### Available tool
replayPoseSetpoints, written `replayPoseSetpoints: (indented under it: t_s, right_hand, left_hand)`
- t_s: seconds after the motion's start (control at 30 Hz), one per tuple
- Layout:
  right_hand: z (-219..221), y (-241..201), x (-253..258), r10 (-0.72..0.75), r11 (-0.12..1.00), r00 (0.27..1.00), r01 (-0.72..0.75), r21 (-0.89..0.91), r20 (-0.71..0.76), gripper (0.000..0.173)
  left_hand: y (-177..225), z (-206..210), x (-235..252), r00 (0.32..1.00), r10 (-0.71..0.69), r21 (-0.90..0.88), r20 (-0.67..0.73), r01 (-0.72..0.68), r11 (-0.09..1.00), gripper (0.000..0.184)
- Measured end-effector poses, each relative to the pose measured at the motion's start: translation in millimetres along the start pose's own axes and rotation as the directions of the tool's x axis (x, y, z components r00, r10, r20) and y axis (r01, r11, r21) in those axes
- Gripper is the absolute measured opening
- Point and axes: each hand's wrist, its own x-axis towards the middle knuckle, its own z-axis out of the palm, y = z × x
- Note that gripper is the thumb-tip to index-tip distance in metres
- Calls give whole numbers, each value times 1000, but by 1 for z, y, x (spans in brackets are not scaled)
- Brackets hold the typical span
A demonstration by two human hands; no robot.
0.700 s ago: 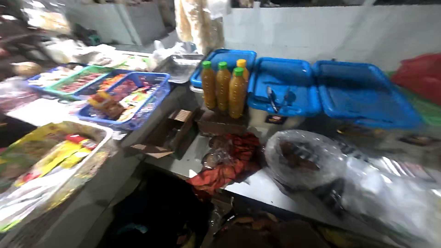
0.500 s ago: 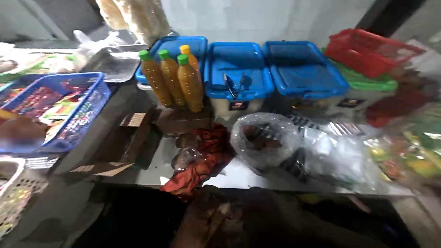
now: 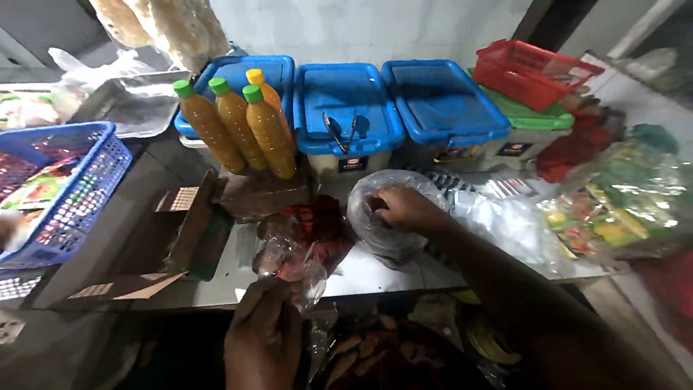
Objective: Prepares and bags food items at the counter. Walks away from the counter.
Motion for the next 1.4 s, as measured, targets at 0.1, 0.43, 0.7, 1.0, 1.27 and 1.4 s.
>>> replayPoseSetpoints:
  t_s: [0.1,0.43,0.7,1.0,1.27,1.4]
  right_hand:
    - [7,8,23,-23,998,998,26,-54,57,50]
    - [-2,24,47,-123,981,986,138,-138,114,54]
    - [3,10,43,-47,962,997,61,-265,57,32]
    - [-9,11,7,-185,969,983,184,-163,6,46]
    - [-6,21,22,-51,988,974,17,155,222,31]
    - [-12,20,32,31,992,953,-67,108,300,33]
  left_hand:
    - [-8,3,-8,1000,-3,-48,14,3,999,19]
    - [-25,-4,-23,999,-40,-85,23,42,995,19]
    - [-30,-4,-23,998,-69,-62,3,69,996,19]
    - [-36,1,-19,984,-157,-16,-85,157,988,18]
    - [-42,14,-6,979,-196,-57,-52,193,980,19]
    - [-45,18,-7,981,-190,-69,-46,186,980,19]
